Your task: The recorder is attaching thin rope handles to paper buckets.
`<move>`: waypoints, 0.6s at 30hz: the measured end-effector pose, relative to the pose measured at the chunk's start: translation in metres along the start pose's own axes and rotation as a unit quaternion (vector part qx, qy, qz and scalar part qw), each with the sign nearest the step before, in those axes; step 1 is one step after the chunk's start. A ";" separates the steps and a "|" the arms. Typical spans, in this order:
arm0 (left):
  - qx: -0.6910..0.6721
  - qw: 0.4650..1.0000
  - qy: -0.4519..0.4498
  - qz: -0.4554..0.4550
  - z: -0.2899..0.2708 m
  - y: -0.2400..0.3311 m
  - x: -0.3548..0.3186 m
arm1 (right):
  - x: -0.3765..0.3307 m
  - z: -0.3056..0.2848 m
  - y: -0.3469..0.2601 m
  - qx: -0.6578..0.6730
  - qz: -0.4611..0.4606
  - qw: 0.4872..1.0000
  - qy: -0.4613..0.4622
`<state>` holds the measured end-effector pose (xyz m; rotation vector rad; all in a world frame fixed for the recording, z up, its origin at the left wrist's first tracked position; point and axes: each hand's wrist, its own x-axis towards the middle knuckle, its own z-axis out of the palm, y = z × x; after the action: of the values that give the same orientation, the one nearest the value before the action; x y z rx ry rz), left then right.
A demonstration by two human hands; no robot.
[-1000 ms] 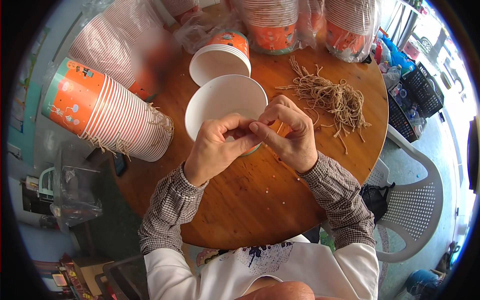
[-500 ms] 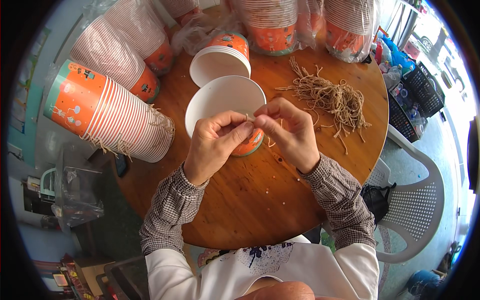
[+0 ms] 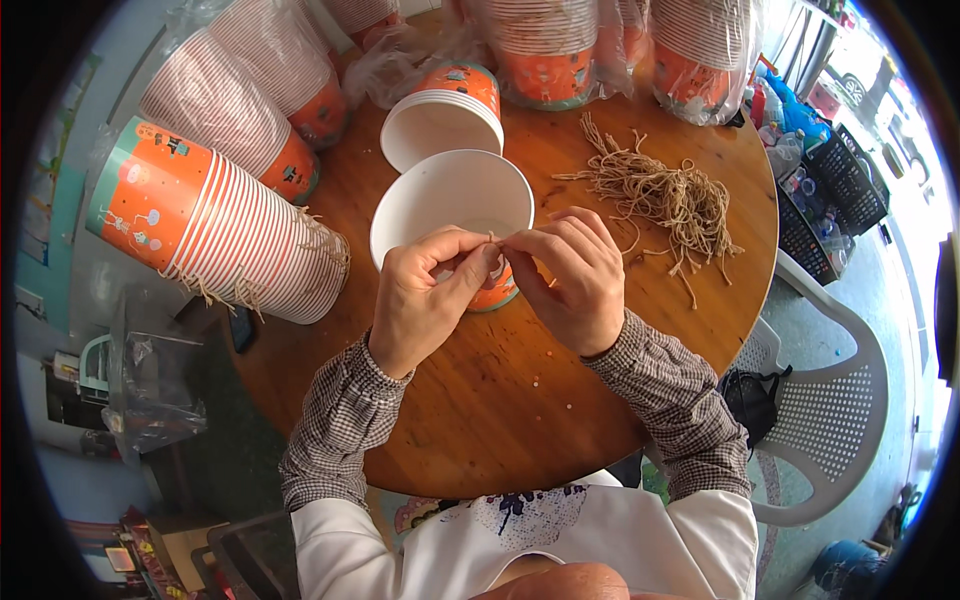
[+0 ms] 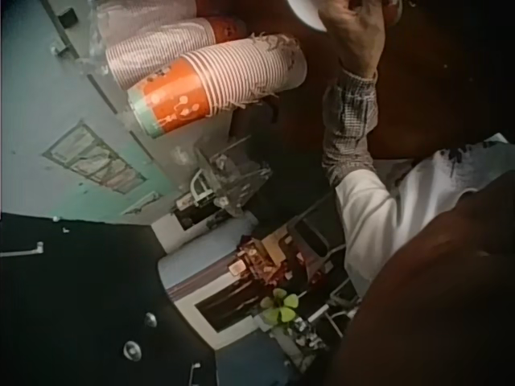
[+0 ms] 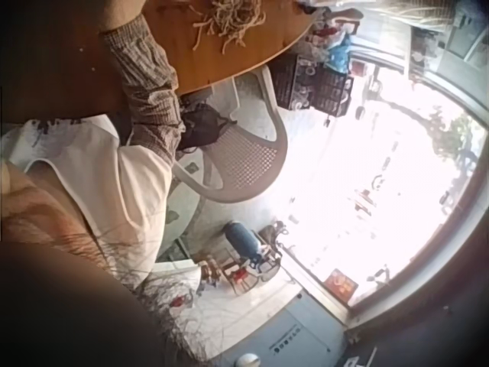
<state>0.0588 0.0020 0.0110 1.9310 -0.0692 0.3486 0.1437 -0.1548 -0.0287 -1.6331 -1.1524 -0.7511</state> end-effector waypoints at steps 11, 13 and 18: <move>0.035 0.997 0.062 0.031 0.001 0.000 -0.001 | -0.002 0.006 -0.002 0.040 0.025 0.999 0.018; 0.070 0.994 0.066 0.055 0.002 -0.001 -0.001 | -0.002 0.006 -0.002 0.042 0.029 0.999 0.019; 0.142 0.977 0.075 0.142 0.003 -0.001 0.001 | -0.002 0.006 0.000 0.045 0.030 0.998 0.019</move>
<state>0.0608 0.0000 0.0094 2.1736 -0.2065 0.7269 0.1426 -0.1497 -0.0326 -1.5657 -1.0900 -0.6805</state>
